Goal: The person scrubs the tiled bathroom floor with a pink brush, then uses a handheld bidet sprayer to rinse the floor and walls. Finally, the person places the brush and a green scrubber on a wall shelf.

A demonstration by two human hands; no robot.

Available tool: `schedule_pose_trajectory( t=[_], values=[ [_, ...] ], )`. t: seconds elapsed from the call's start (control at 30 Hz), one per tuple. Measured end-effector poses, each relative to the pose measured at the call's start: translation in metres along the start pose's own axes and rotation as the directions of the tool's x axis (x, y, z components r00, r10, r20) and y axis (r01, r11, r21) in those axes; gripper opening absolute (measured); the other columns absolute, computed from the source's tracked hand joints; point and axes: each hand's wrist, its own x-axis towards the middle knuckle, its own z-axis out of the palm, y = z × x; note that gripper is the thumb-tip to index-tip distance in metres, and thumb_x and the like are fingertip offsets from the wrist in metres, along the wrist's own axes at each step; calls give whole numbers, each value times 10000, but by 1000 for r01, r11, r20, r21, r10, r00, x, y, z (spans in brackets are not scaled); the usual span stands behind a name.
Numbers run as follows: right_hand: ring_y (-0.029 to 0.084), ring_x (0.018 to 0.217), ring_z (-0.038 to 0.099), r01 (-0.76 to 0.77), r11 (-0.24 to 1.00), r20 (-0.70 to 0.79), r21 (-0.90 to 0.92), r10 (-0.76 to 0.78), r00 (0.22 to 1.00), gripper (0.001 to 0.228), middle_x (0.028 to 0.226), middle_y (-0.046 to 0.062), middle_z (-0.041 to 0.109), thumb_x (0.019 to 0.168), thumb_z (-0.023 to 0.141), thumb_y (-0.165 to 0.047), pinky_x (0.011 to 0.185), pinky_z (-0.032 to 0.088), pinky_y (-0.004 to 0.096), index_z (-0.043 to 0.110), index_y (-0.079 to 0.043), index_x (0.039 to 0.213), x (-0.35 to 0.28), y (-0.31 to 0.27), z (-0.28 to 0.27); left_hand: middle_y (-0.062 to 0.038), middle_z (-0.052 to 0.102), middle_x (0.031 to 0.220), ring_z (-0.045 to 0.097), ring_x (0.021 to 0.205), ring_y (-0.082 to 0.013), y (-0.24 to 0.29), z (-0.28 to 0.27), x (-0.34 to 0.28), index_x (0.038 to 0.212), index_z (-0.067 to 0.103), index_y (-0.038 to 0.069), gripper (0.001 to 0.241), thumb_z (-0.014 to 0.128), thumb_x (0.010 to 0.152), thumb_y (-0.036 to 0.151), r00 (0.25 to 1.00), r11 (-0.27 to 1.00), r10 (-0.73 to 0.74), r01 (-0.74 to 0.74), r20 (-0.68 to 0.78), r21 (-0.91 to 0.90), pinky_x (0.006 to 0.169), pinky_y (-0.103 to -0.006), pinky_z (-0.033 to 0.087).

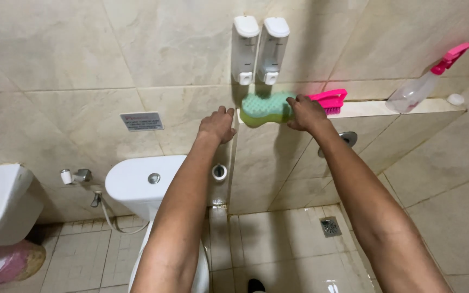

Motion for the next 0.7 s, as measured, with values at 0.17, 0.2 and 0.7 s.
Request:
schedule_pose_trajectory(
  t=[0.17, 0.2, 0.7],
  values=[
    [366, 1241, 561, 53, 998, -1, 32, -53, 999, 1000, 1352, 161, 555, 607, 940, -356, 1005, 507, 486, 487, -142, 1472, 20, 17, 7, -140, 491, 1433, 547, 1304, -333, 32, 17, 49, 1479, 416, 110, 697, 739, 894, 310, 1000, 1000, 6, -6, 5, -1, 1012, -499, 527],
    [363, 1252, 553, 69, 997, 13, 43, -69, 998, 1051, 1359, 164, 551, 585, 945, -354, 1016, 503, 480, 467, -137, 1495, 21, 18, 7, -144, 494, 1436, 551, 1310, -333, 39, 21, 57, 1480, 420, 109, 703, 747, 891, 315, 1000, 1000, 10, -10, 9, 3, 1018, -496, 529],
    [393, 1168, 582, 210, 972, -148, 105, -193, 970, 1057, 1318, 182, 545, 597, 911, -358, 1000, 463, 495, 449, -92, 1509, 58, 42, 70, -150, 481, 1536, 531, 1340, -393, 77, 40, 112, 1466, 487, 91, 840, 856, 780, 406, 991, 988, -123, 127, -51, 91, 1084, -490, 476]
  ],
)
